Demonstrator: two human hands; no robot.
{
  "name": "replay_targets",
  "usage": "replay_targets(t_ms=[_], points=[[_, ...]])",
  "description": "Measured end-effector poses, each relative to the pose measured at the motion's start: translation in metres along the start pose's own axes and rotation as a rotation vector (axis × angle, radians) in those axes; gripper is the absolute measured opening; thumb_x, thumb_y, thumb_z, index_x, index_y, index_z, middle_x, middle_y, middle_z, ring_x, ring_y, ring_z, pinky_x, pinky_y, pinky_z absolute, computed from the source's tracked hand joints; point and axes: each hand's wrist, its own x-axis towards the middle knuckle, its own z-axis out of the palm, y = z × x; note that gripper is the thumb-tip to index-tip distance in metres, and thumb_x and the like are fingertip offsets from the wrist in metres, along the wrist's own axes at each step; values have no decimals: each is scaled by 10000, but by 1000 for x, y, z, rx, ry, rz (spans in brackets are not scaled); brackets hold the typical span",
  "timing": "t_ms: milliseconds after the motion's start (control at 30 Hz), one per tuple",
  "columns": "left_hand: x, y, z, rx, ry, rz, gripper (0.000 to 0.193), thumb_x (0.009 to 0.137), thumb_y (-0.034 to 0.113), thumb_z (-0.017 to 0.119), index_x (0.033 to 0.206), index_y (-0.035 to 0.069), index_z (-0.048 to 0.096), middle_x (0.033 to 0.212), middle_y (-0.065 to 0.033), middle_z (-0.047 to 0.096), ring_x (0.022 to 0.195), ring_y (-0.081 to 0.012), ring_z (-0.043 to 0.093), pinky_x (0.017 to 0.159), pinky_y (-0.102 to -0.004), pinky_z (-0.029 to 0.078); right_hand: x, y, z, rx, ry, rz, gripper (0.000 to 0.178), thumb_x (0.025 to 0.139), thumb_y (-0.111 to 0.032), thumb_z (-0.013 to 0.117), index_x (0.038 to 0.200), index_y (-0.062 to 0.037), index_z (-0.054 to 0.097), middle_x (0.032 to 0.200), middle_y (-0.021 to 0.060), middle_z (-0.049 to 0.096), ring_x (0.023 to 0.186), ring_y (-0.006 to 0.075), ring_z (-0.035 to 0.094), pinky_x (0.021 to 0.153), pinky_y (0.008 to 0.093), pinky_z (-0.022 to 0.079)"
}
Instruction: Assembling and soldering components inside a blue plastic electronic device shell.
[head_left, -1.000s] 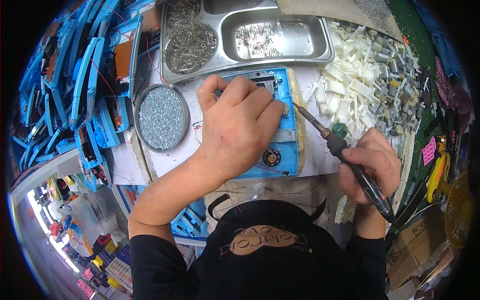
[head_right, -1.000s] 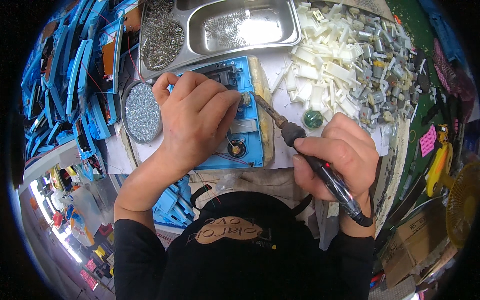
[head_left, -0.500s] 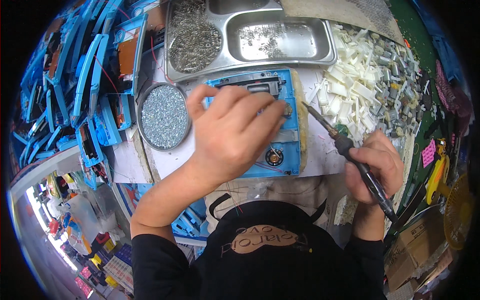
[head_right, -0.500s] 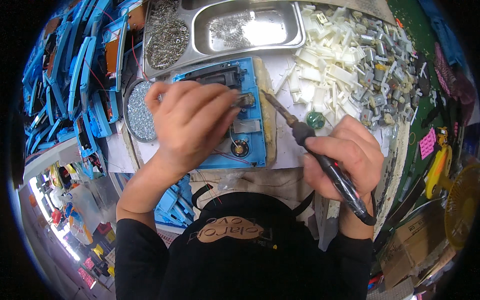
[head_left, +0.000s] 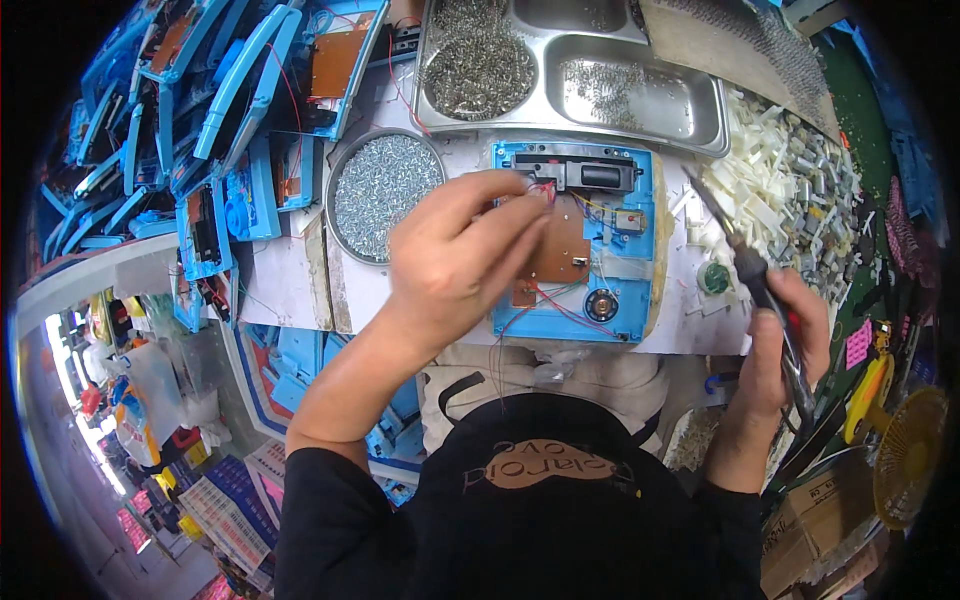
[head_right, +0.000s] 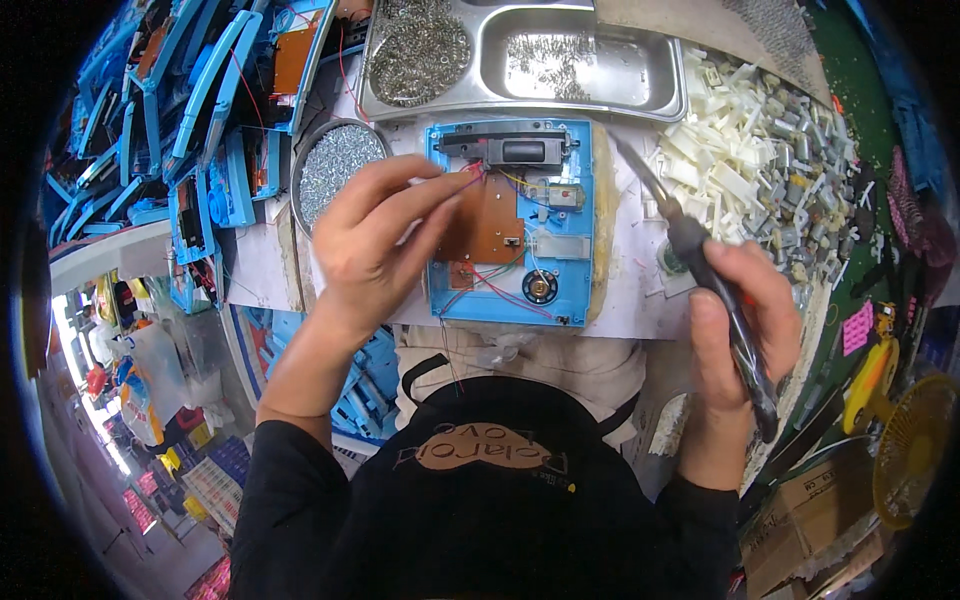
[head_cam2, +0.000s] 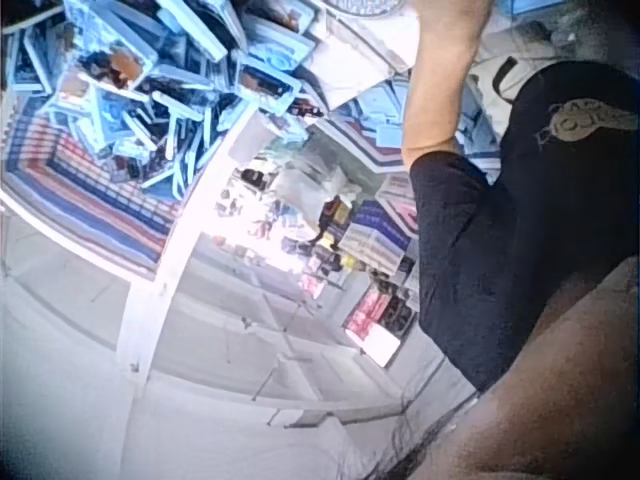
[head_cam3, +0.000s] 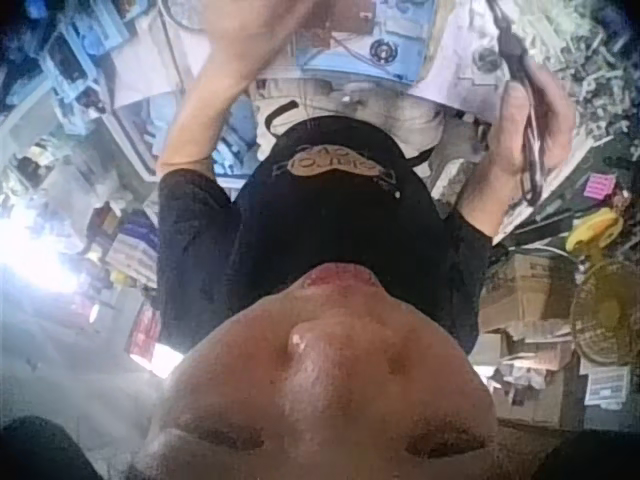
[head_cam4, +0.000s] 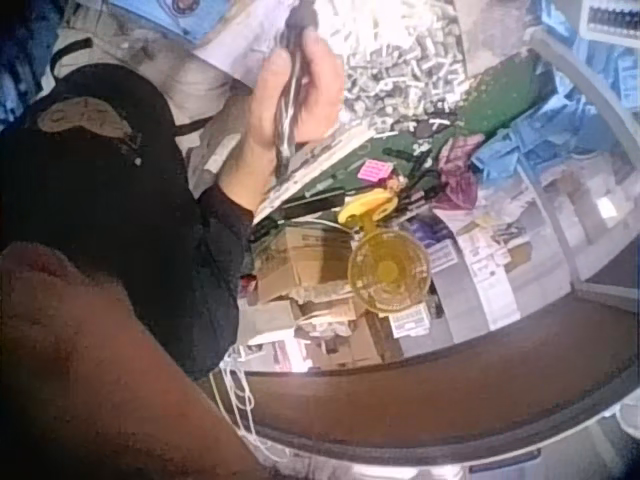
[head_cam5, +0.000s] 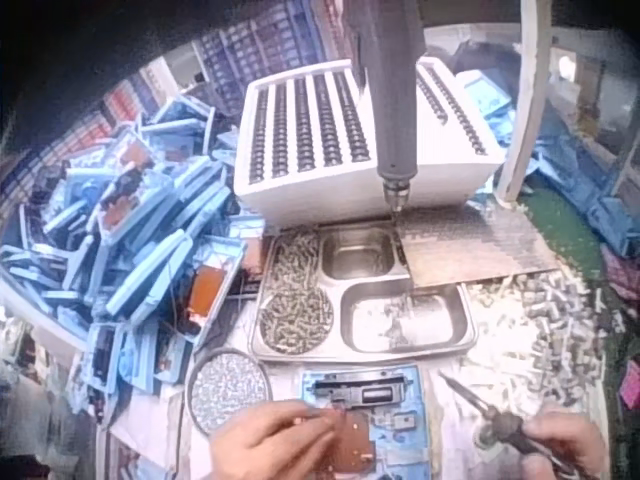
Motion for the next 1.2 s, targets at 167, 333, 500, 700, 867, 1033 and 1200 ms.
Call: replay_targets(t_ms=[167, 333, 500, 700, 867, 1033, 1200], points=[[10, 17, 22, -580, -72, -564, 108, 891, 4, 750, 998, 3, 732, 911, -50, 731, 810, -98, 689, 696, -222, 536, 20, -21, 50, 284, -107, 239, 466, 885, 22, 705, 1338, 40, 599, 1098, 138, 698, 1003, 186, 688, 926, 315, 541], [3, 4, 35, -786, -28, -628, 117, 893, 44, 752, 998, -3, 735, 891, -33, 700, 692, -45, 651, 585, -193, 499, 48, -17, 92, 169, -216, 118, 589, 848, 99, 699, 1408, 16, 539, 1115, 112, 682, 1047, 209, 690, 970, 356, 541], [4, 2, 31, -784, -67, -589, 102, 893, 50, 751, 978, -5, 742, 914, -43, 692, 699, -46, 616, 598, -200, 480, 60, -14, 110, 165, -240, 130, 589, 850, 91, 709, 1408, -21, 557, 1108, 84, 670, 1044, 184, 684, 957, 326, 541], [6, 0, 29, -751, -89, -529, 116, 883, 48, 754, 980, -15, 740, 878, -52, 689, 665, -60, 585, 574, -216, 452, 62, -14, 115, 120, -229, 138, 579, 853, 90, 709, 1400, -39, 572, 1079, 63, 658, 1000, 148, 671, 926, 297, 547], [6, -1, 26, -721, -106, -525, 119, 884, 53, 753, 976, -19, 735, 858, -59, 687, 671, -78, 588, 595, -236, 458, 60, -8, 121, 124, -150, 75, 534, 813, 86, 697, 1319, -74, 639, 997, 75, 653, 860, 135, 668, 802, 267, 549], [7, -4, 25, -665, -99, -482, 94, 880, 68, 751, 931, -6, 722, 891, -56, 639, 680, -105, 573, 620, -259, 470, 58, -6, 123, 13, -101, -36, 532, 783, 103, 687, 1284, -71, 650, 972, 95, 643, 821, 173, 655, 768, 290, 540], [13, 0, 21, -534, -137, -479, 101, 836, 85, 764, 882, 11, 714, 938, -71, 566, 715, -158, 585, 624, -291, 487, 54, -5, 114, -108, -127, -212, 511, 767, 76, 740, 1258, -41, 657, 965, 95, 643, 805, 205, 636, 734, 317, 519]])
